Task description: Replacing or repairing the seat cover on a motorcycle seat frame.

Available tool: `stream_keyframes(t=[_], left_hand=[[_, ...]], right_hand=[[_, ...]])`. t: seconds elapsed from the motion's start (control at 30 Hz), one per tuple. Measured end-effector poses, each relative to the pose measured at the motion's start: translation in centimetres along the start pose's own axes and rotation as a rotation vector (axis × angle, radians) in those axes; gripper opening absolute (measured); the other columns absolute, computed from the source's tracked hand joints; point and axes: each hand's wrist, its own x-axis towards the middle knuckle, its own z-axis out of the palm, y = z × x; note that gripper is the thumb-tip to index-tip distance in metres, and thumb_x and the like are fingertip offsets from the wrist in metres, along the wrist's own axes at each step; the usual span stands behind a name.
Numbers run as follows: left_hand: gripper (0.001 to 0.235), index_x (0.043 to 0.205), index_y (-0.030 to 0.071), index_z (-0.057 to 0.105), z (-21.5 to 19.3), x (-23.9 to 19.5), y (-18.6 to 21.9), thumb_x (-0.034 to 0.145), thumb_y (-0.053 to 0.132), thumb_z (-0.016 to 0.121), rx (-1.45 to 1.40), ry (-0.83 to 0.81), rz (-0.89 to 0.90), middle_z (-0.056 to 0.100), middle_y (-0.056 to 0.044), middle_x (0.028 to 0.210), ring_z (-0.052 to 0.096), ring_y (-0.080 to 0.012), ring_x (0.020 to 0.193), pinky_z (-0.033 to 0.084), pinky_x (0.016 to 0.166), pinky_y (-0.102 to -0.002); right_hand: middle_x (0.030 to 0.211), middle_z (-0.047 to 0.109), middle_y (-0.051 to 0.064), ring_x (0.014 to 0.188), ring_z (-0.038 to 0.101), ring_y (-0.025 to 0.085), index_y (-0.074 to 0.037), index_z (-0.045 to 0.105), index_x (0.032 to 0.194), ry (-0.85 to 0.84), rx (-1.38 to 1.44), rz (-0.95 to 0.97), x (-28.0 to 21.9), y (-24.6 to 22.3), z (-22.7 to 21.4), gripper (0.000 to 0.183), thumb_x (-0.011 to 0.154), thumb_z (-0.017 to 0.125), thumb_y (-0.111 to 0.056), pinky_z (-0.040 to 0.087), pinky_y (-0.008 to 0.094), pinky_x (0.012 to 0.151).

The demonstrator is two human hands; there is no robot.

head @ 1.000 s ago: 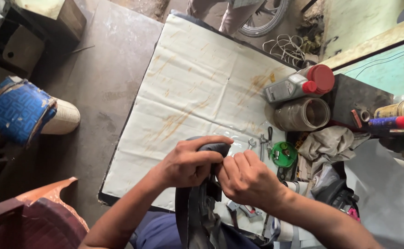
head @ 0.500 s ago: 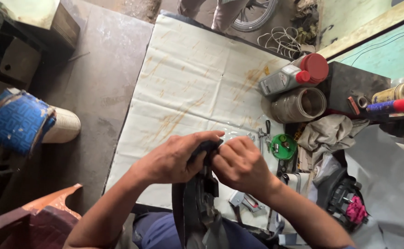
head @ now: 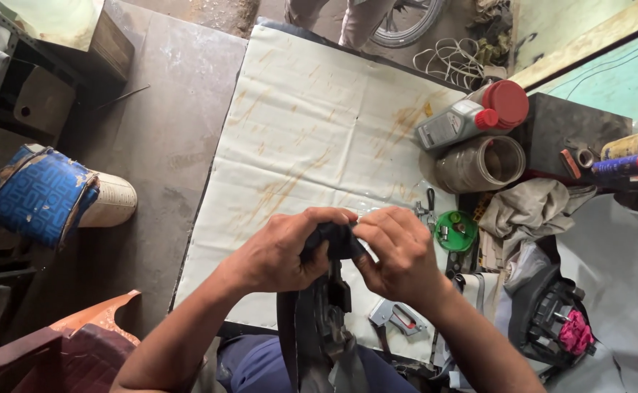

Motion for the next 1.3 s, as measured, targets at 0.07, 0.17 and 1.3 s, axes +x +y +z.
stream_keyframes(t=[0.07, 0.17, 1.3], left_hand=[[0.054, 0.133, 0.006, 0.049, 0.1, 0.1, 0.2, 0.083, -0.006, 0.064, -0.003, 0.022, 0.051, 0.073, -0.014, 0.125, 0.077, -0.0305, 0.096, 0.064, 0.08, -0.038], [0.054, 0.134, 0.006, 0.049, 0.4, 0.3, 0.4, 0.085, -0.006, 0.065, 0.027, 0.057, 0.116, 0.071, -0.015, 0.125, 0.076, -0.034, 0.104, 0.064, 0.086, -0.04], [0.055, 0.141, 0.008, 0.035, -1.6, 2.0, 1.4, 0.095, 0.013, 0.064, 0.282, -0.338, -0.174, 0.073, -0.022, 0.095, 0.072, -0.0426, 0.087, 0.056, 0.074, -0.05]], right_hand=[[0.09, 0.067, 0.009, 0.084, 0.066, 0.027, -0.002, 0.064, 0.1, -0.06, -0.047, -0.074, -0.2, 0.4, -0.5, 0.022, 0.085, 0.074, -0.013, 0.053, 0.041, 0.078], [0.076, 0.061, 0.009, 0.069, 0.061, 0.025, -0.002, 0.063, 0.085, -0.175, -0.127, -0.204, 0.0, 0.2, -1.1, 0.014, 0.079, 0.072, -0.011, 0.05, 0.04, 0.067], [0.103, 0.069, 0.013, 0.095, 0.07, 0.028, -0.005, 0.068, 0.121, 0.074, 0.053, 0.835, -21.1, 2.0, 7.0, 0.033, 0.09, 0.061, -0.011, 0.057, 0.036, 0.089]])
